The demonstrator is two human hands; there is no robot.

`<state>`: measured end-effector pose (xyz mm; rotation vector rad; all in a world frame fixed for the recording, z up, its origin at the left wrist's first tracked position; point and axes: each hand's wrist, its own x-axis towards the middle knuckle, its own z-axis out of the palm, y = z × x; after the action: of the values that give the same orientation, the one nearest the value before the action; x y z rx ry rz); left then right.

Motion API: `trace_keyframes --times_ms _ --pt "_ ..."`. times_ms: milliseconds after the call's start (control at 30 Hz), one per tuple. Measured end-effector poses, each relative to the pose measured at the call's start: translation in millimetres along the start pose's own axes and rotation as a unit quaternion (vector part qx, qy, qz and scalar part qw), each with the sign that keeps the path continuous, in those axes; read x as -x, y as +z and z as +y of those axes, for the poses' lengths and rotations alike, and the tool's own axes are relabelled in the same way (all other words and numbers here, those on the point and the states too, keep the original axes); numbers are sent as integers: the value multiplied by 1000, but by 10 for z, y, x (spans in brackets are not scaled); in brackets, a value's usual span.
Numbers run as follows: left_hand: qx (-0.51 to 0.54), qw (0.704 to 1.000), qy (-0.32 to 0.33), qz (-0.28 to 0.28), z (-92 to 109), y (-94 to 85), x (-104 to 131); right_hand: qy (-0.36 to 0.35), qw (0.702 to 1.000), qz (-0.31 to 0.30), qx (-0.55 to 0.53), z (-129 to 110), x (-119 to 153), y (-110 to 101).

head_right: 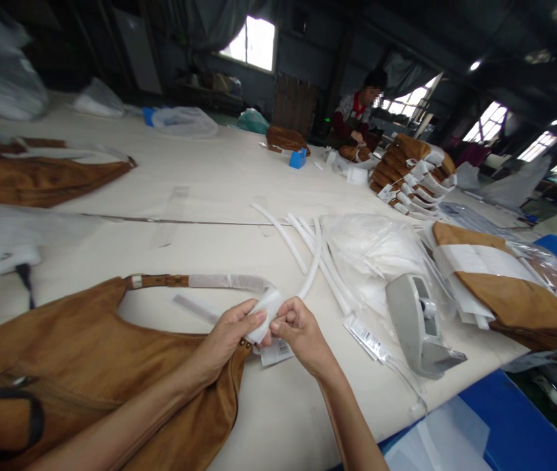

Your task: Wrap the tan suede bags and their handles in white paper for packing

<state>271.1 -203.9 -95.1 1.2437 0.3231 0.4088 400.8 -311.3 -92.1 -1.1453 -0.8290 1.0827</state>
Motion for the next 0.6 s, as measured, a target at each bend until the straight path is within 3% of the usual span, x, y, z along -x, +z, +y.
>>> trace_keyframes --times_ms 133,367,600 --pt "35 999 -14 3 4 -21 -13 -37 999 17 -13 69 -73 102" --pt "52 999 -14 -9 -12 -25 -27 -52 991 121 23 160 -87 154" --pt "80 996 -31 -11 -9 -27 -40 -44 989 139 8 309 -175 130"
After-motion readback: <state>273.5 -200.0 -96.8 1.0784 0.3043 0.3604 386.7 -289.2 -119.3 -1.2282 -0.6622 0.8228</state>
